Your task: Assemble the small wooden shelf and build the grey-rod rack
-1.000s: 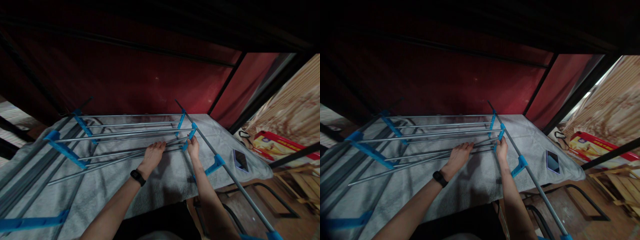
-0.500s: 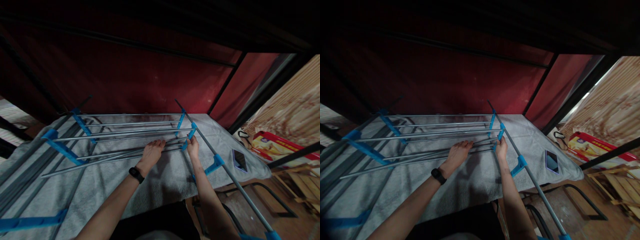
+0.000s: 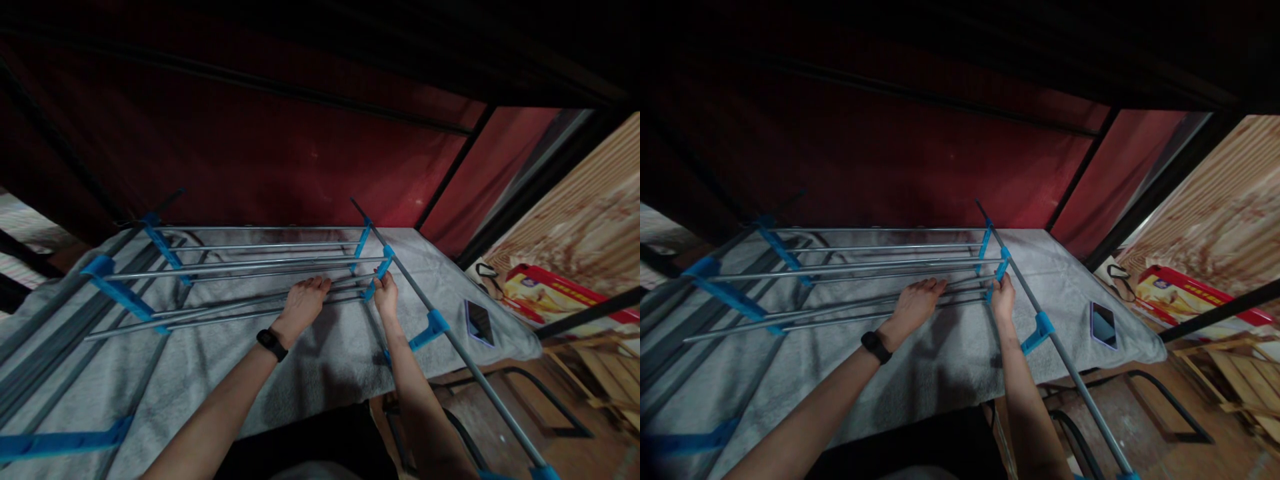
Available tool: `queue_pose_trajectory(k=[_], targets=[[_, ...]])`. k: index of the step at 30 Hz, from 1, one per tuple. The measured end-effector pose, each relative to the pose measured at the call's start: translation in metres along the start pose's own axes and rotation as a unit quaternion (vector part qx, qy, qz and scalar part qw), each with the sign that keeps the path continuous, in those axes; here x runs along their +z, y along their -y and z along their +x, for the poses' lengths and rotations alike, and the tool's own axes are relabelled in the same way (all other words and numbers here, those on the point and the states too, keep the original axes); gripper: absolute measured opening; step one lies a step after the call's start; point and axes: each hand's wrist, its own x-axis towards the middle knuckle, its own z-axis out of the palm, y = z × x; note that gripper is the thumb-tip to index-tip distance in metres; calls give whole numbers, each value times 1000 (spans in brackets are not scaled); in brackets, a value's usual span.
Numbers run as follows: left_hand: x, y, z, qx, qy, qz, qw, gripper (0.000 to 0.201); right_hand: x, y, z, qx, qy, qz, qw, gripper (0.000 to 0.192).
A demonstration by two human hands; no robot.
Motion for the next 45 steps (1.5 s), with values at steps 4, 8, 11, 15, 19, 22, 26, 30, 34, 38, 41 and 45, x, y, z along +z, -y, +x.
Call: queue_pose_trajectory(k=[4,8,11,15,19,22,26,30,34,38,41,45], targets=[[-5,3,4,7,5,-1,1000,39,1,-3,1,1,2,5,1000,40],[-11,7,10,12,21,-5,1000,38,1,-7,1,-5,2,11,1000,39],[-15,10,13,13,32,-8,999,35,1,-9,1,-10,4,6,1000,39],[-17,13,16,10,45,-17,999,34,1,-10,1,-9,1,1,1000,38],[-17,15,19,14,52,-24,998,35,1,-8,1,-13,-2,0,1000,37],[-15,17,22,8,60,-29,998,37,0,-6,0,-14,-3,-8,1000,37],[-14,20,26,0,73,-47,996,37,0,-5,0,-13,-2,-5,1000,38],[-14,22,28,-1,77,-64,995,36,1,-4,-1,-13,-3,-5,1000,39],[-14,23,31,-11,84,-61,995,36,1,-3,-1,-16,-7,-9,1000,39],[-17,22,34,-17,99,-58,993,37,1,-3,-2,-18,-7,-16,1000,39],[-22,21,36,-22,105,-63,992,36,1,-1,-3,-23,-10,-18,1000,39],[-25,19,36,-23,111,-56,992,35,0,2,-3,-13,-13,-34,999,38]])
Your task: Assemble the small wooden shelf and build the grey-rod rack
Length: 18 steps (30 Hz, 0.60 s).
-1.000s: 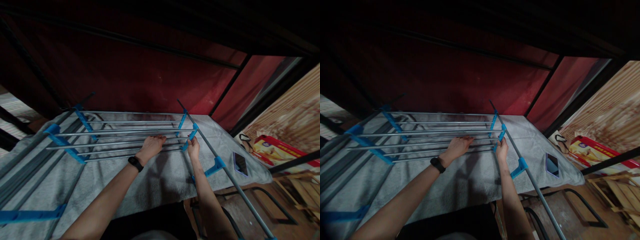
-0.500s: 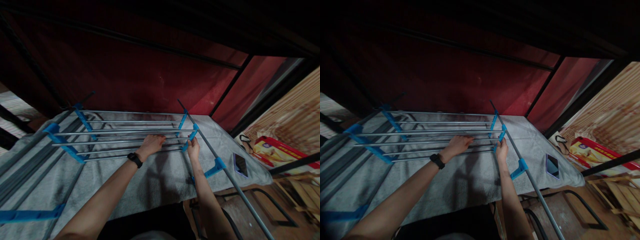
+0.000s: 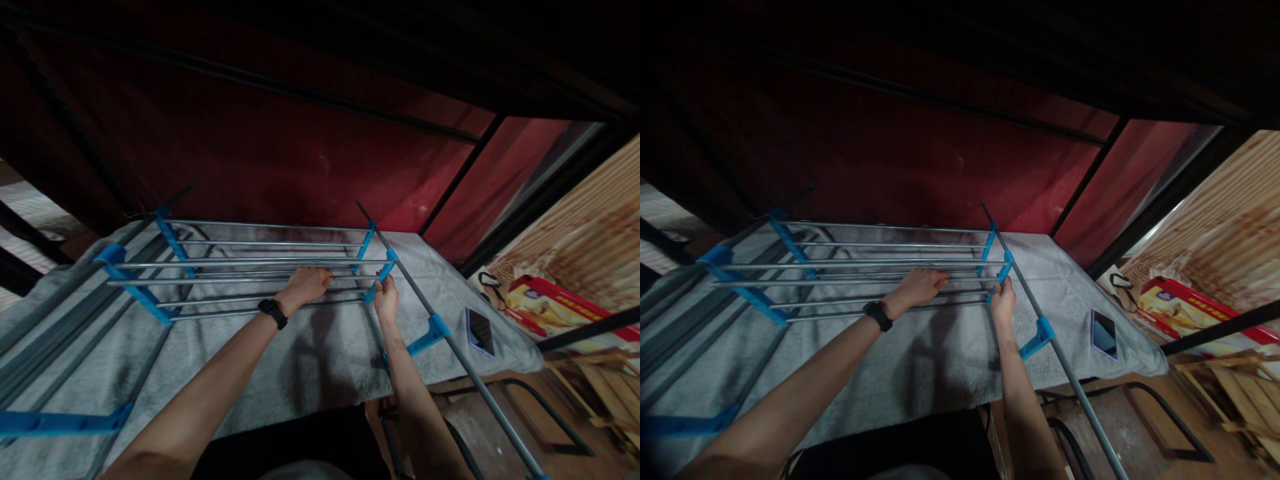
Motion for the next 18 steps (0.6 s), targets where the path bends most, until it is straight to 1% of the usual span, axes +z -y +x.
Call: queue_pose_trajectory(k=[5,9,13,15,18], targets=[[3,-1,-5,11,-18,18,1000,35,-2,1,0,-2,8,7,1000,39],[4,0,-8,41,-37,23,998,30,-2,0,-1,-7,8,24,1000,40],[1,6,-12,39,-35,46,998,35,-2,-2,1,-1,8,15,1000,39],[1,10,-19,30,-42,58,997,38,-2,-2,2,0,13,11,1000,39],[3,14,-36,22,-75,80,994,43,-3,-3,2,2,17,12,1000,39]])
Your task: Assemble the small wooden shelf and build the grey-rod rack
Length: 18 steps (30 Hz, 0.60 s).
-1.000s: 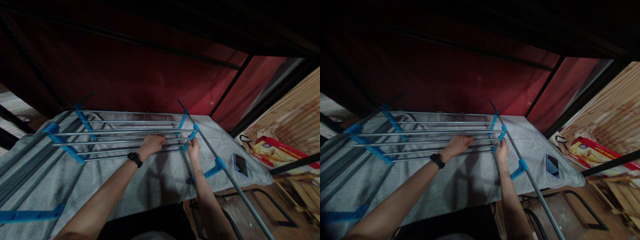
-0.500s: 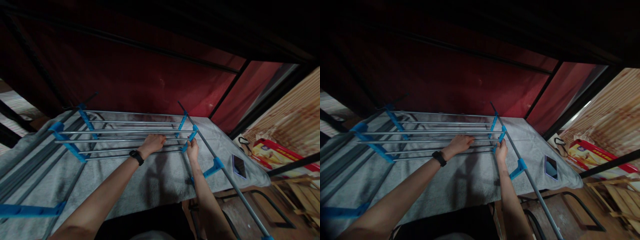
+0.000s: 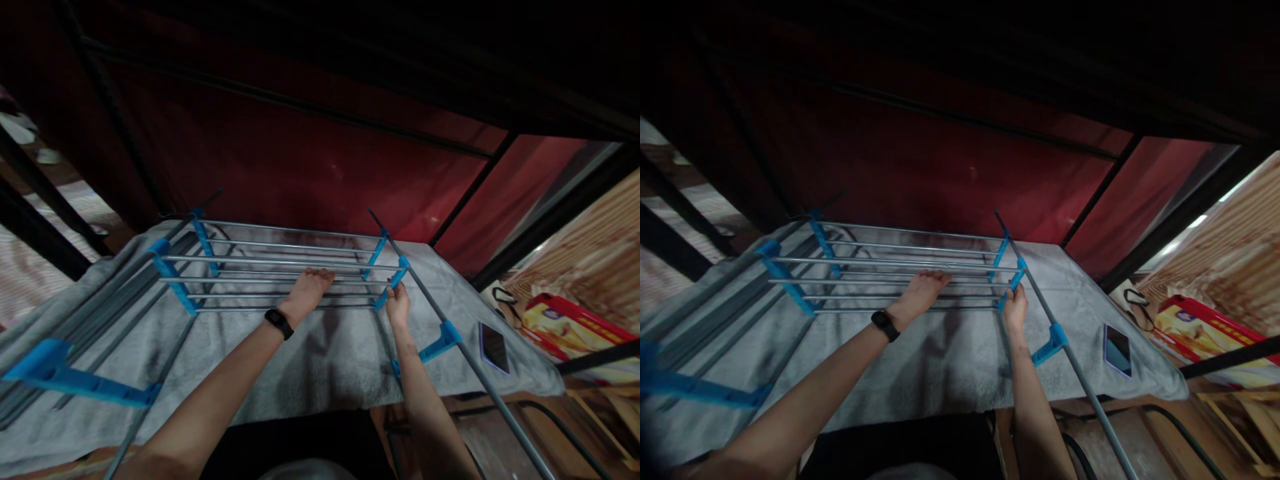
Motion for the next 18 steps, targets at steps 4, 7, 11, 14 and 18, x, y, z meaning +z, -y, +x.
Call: queue_pose_trajectory(k=[4,7,11,14,18], targets=[[-1,2,-29,-3,-55,28,998,45,-1,-3,-1,10,4,10,1000,38],[1,5,-46,-18,-74,45,996,45,-2,-7,1,14,6,4,1000,41],[9,15,-61,-54,-42,54,996,35,-3,-10,1,17,9,-13,1000,46],[16,22,-69,-68,-57,53,995,37,-2,-12,-10,31,11,-20,999,54],[28,28,-84,-96,-153,52,982,47,2,-11,-49,24,-15,-51,998,72]])
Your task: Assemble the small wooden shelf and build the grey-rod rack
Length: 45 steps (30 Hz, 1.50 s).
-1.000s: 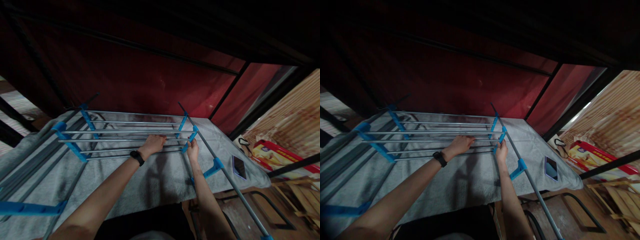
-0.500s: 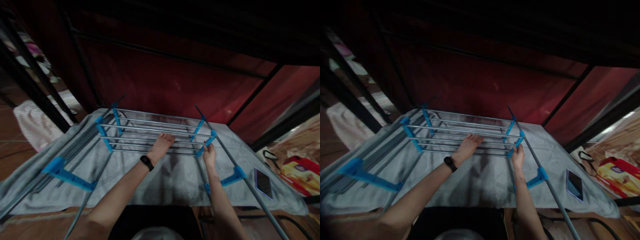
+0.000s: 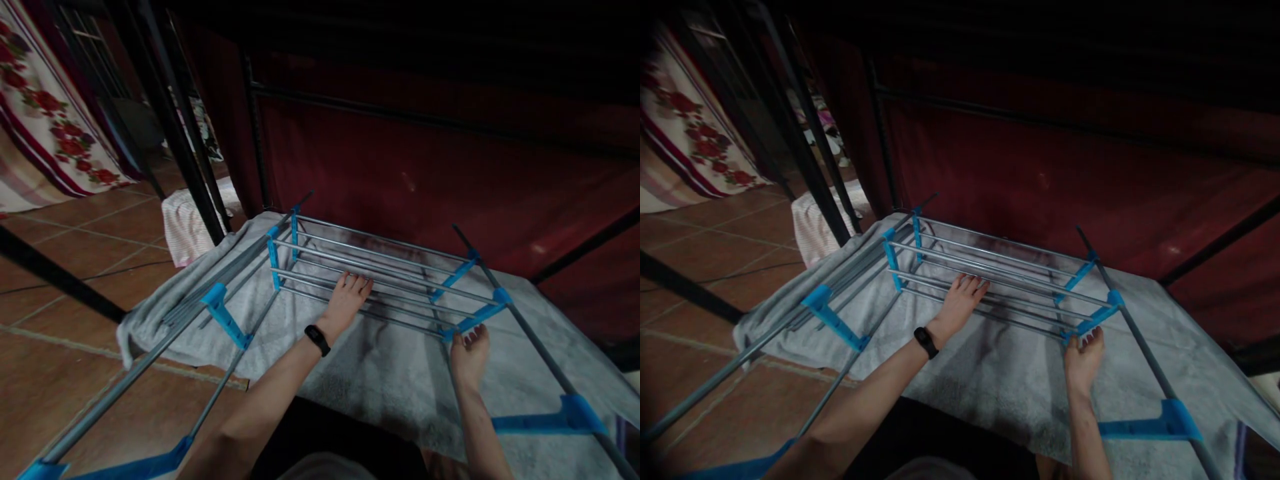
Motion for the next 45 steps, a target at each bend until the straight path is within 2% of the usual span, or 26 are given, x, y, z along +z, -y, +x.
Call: queue_pose_trajectory(k=[2,4,7,9,11,13,15,17,22,26,28,33,38,43,45], targets=[[4,3,-15,-38,-49,-12,998,49,3,5,-27,-22,-2,-25,999,72],[7,8,-36,-96,-100,-46,989,46,7,16,-53,-63,16,-31,997,62],[13,22,-69,-225,-196,-125,946,34,17,45,-84,-166,100,-15,981,45],[17,38,-87,-334,-273,-180,884,25,26,69,-97,-237,163,-5,958,38],[20,58,-98,-447,-345,-230,792,19,38,96,-105,-287,208,5,935,36],[22,80,-101,-528,-402,-264,700,16,51,124,-108,-325,234,16,916,37],[23,103,-98,-553,-442,-287,645,15,67,153,-111,-364,256,24,895,38],[24,123,-91,-546,-473,-306,620,14,85,181,-113,-398,285,12,872,39],[25,158,-71,-528,-492,-385,575,25,134,240,-117,-471,361,-47,804,42],[24,172,-58,-505,-500,-464,529,32,171,273,-120,-500,406,-83,761,43],[24,177,-54,-492,-490,-502,516,33,188,287,-124,-505,423,-98,746,43],[24,186,-52,-474,-437,-566,514,38,217,315,-136,-497,477,-162,707,48],[22,190,-49,-472,-419,-598,494,43,227,329,-143,-489,494,-201,690,46],[24,200,-49,-487,-376,-599,513,47,230,334,-140,-489,508,-219,675,47],[26,205,-50,-481,-375,-595,523,46,232,336,-138,-484,515,-232,668,49]])
